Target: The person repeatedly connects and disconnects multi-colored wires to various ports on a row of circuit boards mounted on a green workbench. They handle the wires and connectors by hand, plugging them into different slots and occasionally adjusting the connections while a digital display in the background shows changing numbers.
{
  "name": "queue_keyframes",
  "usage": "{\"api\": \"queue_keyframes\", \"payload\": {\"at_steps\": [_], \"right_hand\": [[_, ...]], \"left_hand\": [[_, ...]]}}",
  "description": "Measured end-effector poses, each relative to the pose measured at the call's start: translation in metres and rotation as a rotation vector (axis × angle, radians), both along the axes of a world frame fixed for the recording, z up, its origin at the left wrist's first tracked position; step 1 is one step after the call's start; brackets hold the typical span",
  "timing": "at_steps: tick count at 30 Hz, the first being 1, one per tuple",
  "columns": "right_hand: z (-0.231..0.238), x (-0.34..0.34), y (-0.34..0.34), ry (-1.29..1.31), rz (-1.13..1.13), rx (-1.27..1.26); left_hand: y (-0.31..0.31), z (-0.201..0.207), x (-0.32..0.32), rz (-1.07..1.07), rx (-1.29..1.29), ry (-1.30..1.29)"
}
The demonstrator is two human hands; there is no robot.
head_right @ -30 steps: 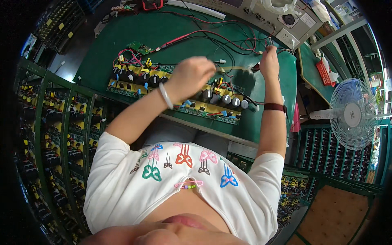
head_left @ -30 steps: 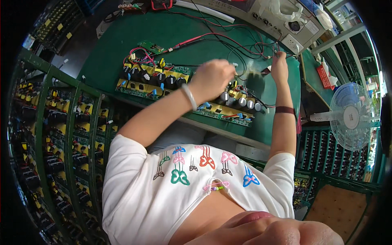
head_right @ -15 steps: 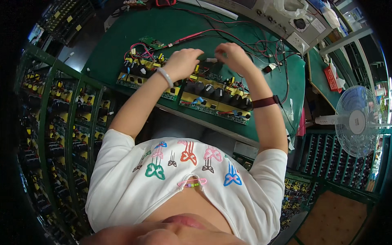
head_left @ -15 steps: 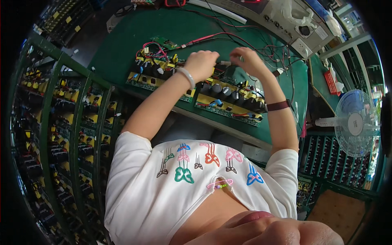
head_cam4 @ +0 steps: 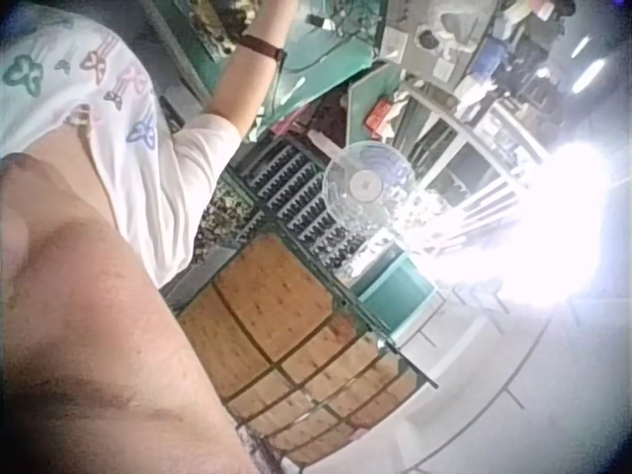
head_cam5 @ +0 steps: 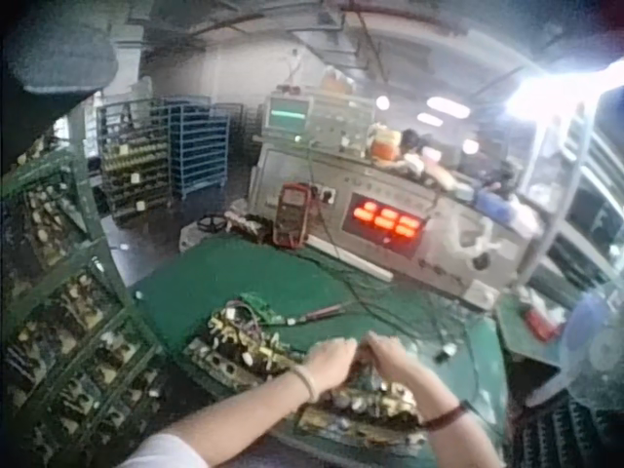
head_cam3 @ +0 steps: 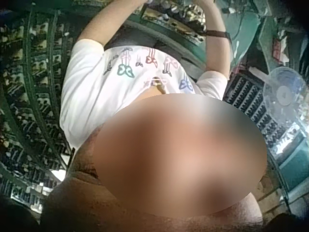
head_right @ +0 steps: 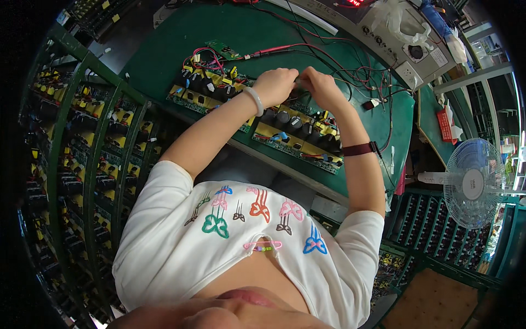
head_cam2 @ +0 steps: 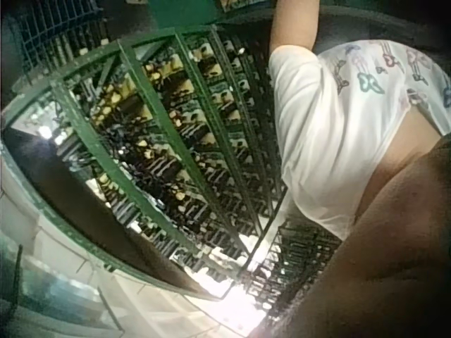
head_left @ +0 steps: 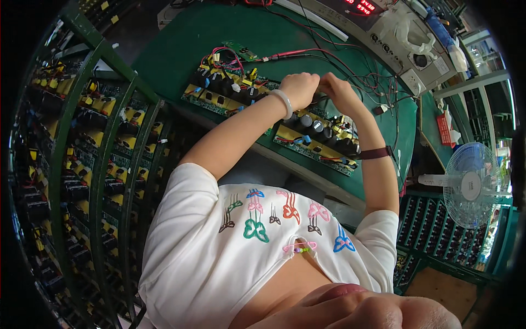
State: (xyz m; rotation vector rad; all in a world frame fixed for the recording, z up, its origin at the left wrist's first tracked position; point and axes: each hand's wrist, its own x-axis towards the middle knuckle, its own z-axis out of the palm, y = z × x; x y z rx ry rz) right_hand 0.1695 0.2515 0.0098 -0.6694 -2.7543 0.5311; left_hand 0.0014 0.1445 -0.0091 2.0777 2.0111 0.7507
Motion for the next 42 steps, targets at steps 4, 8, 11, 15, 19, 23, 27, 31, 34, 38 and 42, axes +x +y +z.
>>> {"api": "queue_keyframes", "payload": {"at_steps": [4, 8, 11, 15, 19, 23, 27, 31, 34, 38, 42], "right_hand": [[0.022, -0.001, -0.013, 0.174, 0.033, -0.157], [0.019, 0.006, -0.009, 0.226, 0.086, -0.118], [0.019, 0.007, -0.009, 0.211, 0.083, -0.082], [0.020, 0.016, -0.001, 0.096, -0.038, -0.091], [0.010, 0.020, 0.002, 0.176, -0.103, -0.082], [0.007, 0.011, -0.004, 0.204, -0.117, 0.102], [0.037, -0.032, -0.028, 0.267, 0.048, 0.040], [0.048, -0.091, -0.046, 0.200, 0.139, -0.067], [0.038, -0.129, -0.048, 0.130, 0.194, -0.098], [0.008, -0.173, -0.046, 0.105, 0.227, -0.246], [0.010, -0.197, -0.051, -0.018, 0.249, -0.260]], "left_hand": [[0.001, 0.006, -0.004, 0.043, 0.059, -0.097], [-0.004, 0.016, -0.004, 0.057, 0.059, -0.149], [-0.007, 0.022, -0.003, 0.088, 0.019, -0.165], [-0.010, 0.025, -0.010, 0.076, 0.059, -0.177], [-0.018, 0.025, -0.008, 0.066, 0.228, -0.017], [-0.052, 0.035, -0.017, -0.010, 0.491, -0.044], [-0.110, 0.060, -0.032, -0.090, 0.505, -0.173], [-0.149, 0.065, -0.058, 0.053, 0.554, -0.086], [-0.163, 0.054, -0.084, 0.134, 0.471, -0.012], [-0.174, 0.049, -0.101, 0.042, 0.327, 0.021], [-0.173, 0.037, -0.107, 0.017, 0.312, -0.047]]}}
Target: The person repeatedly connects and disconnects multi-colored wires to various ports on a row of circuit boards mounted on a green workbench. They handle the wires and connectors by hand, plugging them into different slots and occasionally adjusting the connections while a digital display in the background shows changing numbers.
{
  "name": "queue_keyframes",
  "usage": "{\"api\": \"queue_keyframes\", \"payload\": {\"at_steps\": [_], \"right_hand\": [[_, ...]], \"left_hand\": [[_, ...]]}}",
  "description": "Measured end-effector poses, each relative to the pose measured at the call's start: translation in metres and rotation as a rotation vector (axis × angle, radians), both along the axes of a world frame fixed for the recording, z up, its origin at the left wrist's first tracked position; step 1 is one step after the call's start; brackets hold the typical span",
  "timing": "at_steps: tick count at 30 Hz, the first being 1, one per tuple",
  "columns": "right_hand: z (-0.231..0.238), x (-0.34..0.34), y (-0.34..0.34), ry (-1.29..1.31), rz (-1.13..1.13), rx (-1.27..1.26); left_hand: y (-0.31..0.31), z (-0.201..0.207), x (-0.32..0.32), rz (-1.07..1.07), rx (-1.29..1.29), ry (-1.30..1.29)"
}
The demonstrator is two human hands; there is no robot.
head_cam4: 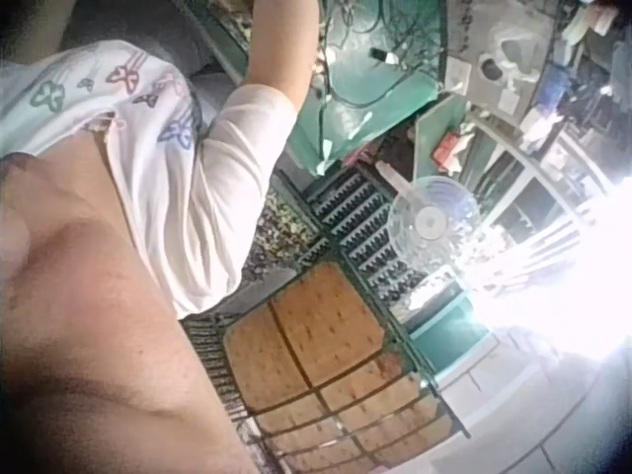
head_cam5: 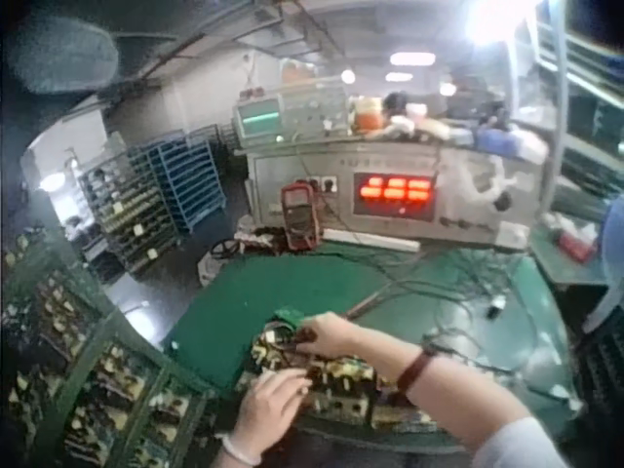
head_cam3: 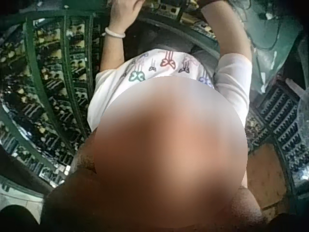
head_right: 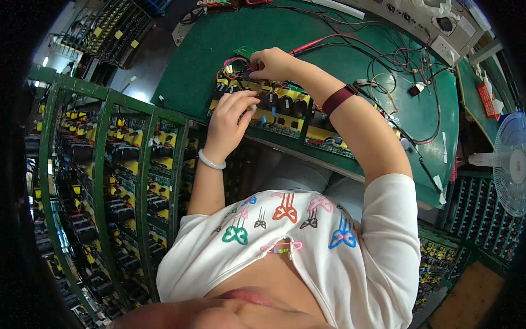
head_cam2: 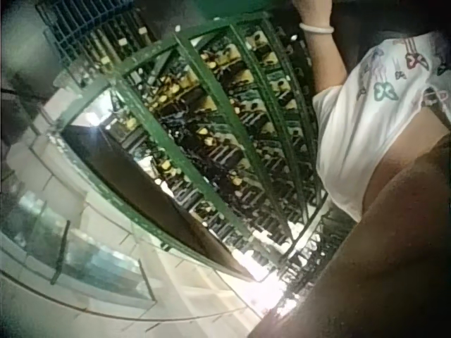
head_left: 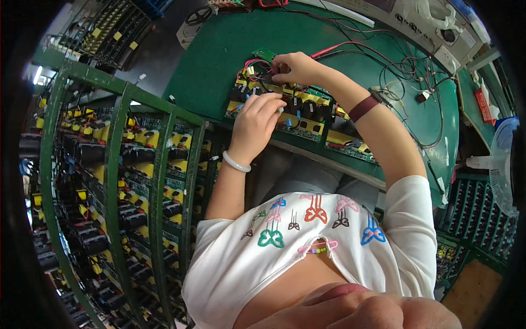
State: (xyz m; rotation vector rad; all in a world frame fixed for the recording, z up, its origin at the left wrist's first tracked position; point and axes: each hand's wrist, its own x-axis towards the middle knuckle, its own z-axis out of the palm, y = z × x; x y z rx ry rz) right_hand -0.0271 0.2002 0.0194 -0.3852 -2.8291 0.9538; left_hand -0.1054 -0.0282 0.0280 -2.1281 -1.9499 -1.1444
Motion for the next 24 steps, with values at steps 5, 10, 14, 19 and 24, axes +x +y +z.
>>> {"api": "queue_keyframes", "payload": {"at_steps": [5, 10, 14, 19, 24], "right_hand": [[-0.016, 0.004, 0.008, 0.144, -0.006, -0.435], [-0.022, 0.030, 0.015, 0.335, 0.053, -1.096], [0.001, 0.038, 0.018, 0.317, -0.030, -0.898], [-0.003, 0.035, 0.002, 0.229, -0.028, -0.552], [0.008, 0.032, -0.017, 0.115, -0.138, -0.116]], "left_hand": [[0.002, -0.005, -0.010, 0.085, 0.068, -0.187], [0.001, -0.013, -0.026, 0.140, 0.100, -0.354], [-0.001, -0.010, -0.027, 0.179, 0.120, -0.465], [0.002, -0.012, -0.029, 0.075, 0.138, -0.362], [0.004, -0.005, -0.025, -0.155, 0.011, -0.105]]}}
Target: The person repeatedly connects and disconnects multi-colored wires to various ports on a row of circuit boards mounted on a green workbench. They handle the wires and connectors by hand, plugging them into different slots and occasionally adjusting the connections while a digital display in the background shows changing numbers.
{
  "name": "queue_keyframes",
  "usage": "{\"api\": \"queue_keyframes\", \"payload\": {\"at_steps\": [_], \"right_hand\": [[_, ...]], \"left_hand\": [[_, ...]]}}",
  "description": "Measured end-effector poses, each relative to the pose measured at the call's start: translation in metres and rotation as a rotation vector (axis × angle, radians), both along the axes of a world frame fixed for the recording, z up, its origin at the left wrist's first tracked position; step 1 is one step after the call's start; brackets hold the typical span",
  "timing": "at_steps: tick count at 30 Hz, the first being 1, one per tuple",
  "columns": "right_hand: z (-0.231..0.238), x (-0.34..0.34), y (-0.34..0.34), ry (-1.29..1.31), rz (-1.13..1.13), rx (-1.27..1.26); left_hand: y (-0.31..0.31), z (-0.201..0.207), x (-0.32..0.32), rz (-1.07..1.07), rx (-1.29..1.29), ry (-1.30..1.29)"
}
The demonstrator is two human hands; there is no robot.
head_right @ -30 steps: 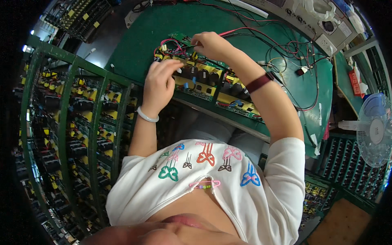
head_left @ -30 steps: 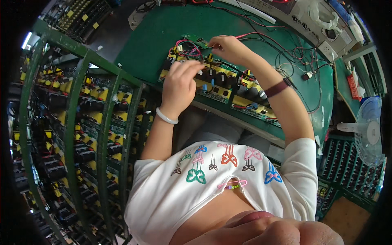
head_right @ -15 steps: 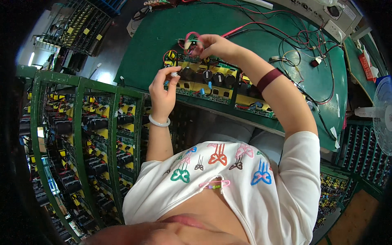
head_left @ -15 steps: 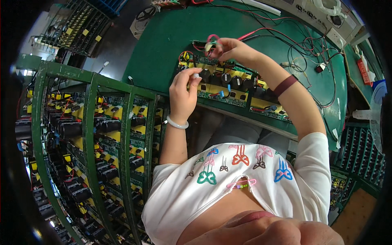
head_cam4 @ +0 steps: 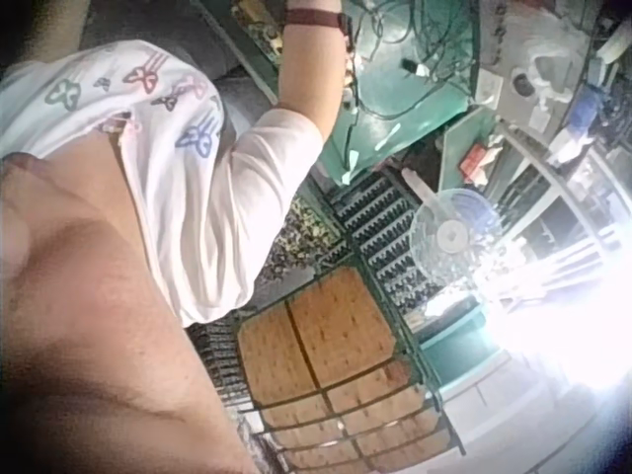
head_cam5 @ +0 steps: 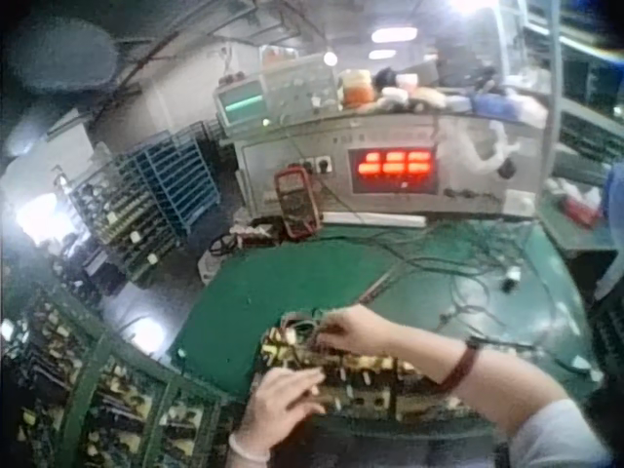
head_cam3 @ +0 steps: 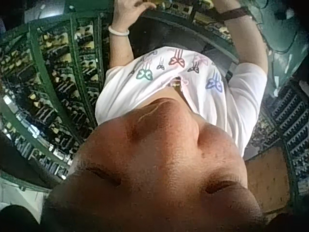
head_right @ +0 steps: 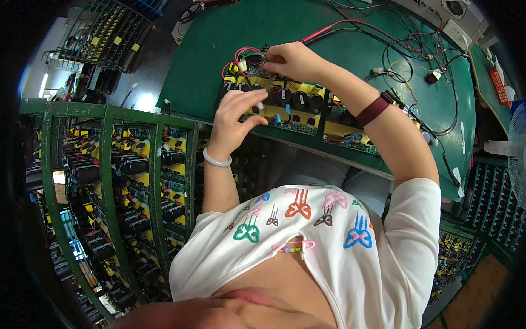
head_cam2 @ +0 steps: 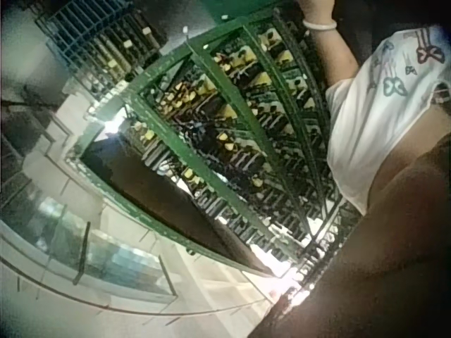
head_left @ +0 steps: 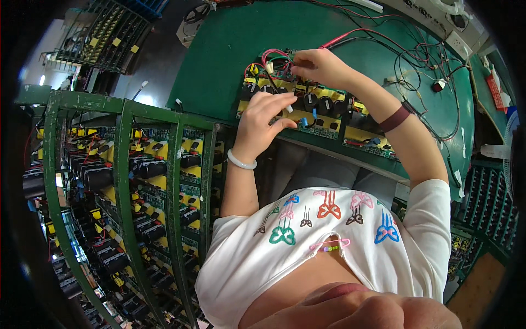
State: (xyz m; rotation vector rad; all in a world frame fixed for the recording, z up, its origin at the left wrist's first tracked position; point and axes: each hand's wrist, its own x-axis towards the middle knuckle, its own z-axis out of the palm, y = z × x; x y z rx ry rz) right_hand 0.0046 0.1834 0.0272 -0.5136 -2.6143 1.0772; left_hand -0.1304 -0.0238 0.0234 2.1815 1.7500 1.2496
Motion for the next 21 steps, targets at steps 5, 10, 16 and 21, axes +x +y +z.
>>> {"api": "queue_keyframes", "payload": {"at_steps": [5, 10, 16, 21], "right_hand": [[-0.010, 0.010, 0.001, 0.128, -0.014, -0.053], [0.004, 0.036, -0.016, 0.119, -0.106, -0.070], [0.007, 0.076, -0.062, 0.180, -0.074, 0.311], [-0.010, 0.082, -0.091, 0.167, -0.203, 0.618]], "left_hand": [[0.023, 0.010, -0.006, 0.195, 0.032, 0.026], [0.051, 0.008, -0.010, 0.200, -0.168, 0.311], [0.081, -0.002, -0.007, 0.349, -0.236, 0.396], [0.092, -0.009, -0.005, 0.220, -0.068, 0.265]]}}
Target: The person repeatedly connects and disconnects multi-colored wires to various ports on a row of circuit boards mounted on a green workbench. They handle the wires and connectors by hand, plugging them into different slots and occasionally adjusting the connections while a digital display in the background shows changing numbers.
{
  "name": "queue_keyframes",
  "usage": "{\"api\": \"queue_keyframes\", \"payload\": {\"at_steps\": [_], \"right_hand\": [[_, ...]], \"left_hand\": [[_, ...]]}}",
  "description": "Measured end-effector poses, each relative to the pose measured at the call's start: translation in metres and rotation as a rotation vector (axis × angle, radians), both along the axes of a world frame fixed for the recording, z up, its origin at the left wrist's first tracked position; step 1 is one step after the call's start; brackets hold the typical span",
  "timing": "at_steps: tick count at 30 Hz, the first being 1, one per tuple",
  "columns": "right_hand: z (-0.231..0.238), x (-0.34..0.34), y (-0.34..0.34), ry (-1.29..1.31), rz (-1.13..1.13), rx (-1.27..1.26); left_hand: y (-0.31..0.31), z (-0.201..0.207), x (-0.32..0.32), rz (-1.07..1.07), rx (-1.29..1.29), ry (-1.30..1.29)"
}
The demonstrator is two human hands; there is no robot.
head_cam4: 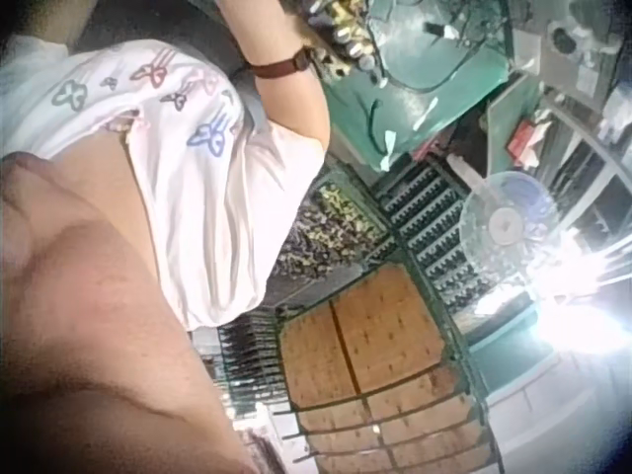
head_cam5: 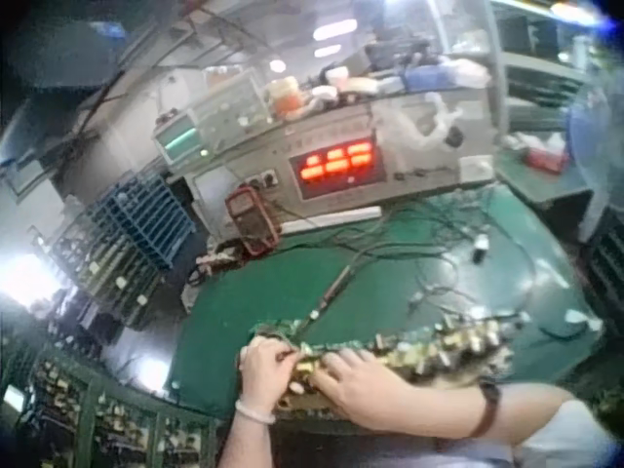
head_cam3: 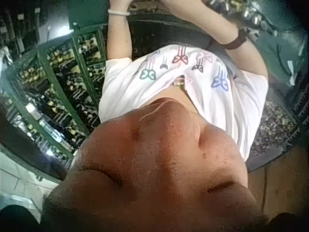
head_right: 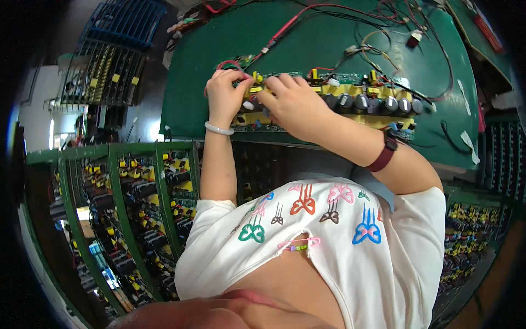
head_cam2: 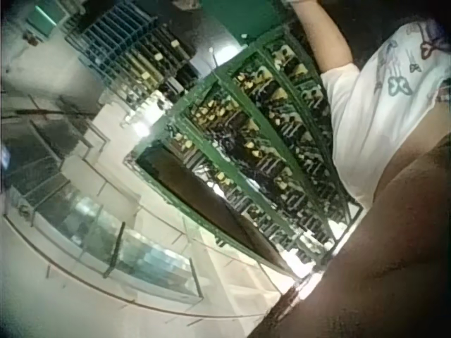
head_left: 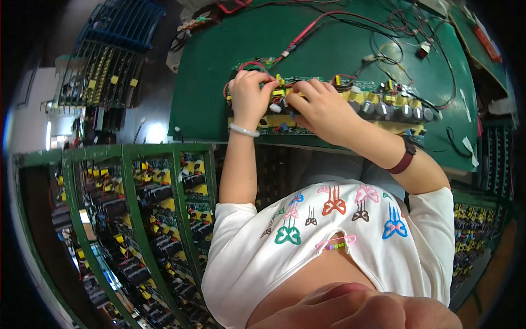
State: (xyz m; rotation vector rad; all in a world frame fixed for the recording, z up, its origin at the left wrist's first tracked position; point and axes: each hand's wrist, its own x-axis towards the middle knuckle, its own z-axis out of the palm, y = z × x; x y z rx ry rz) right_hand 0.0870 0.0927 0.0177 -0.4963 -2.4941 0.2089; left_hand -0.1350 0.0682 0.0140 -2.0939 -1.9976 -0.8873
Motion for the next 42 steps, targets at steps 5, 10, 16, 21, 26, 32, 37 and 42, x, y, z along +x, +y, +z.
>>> {"api": "queue_keyframes", "payload": {"at_steps": [5, 10, 16, 21, 26, 32, 37, 42], "right_hand": [[-0.023, -0.003, 0.002, -0.098, -0.098, 0.019], [-0.028, -0.003, 0.002, -0.152, -0.129, 0.022], [-0.032, 0.006, 0.004, -0.151, -0.170, 0.144], [-0.033, 0.020, 0.007, -0.142, -0.176, 0.110], [-0.035, 0.042, 0.011, -0.098, -0.187, 0.065], [-0.022, 0.075, 0.016, -0.155, -0.149, -0.002], [-0.022, 0.074, 0.016, -0.132, -0.130, 0.003], [-0.021, 0.075, 0.016, -0.127, -0.111, -0.036]], "left_hand": [[-0.002, -0.004, -0.002, -0.060, -0.008, -0.116], [-0.001, -0.002, 0.000, -0.088, -0.018, -0.125], [0.003, -0.004, 0.011, -0.093, -0.026, -0.211], [0.003, -0.007, 0.022, -0.098, -0.035, -0.271], [0.007, -0.008, 0.037, -0.134, -0.092, -0.372], [0.016, 0.005, 0.065, -0.261, -0.168, -0.322], [0.016, 0.009, 0.060, -0.290, -0.220, -0.289], [0.014, 0.007, 0.057, -0.424, -0.166, -0.239]]}}
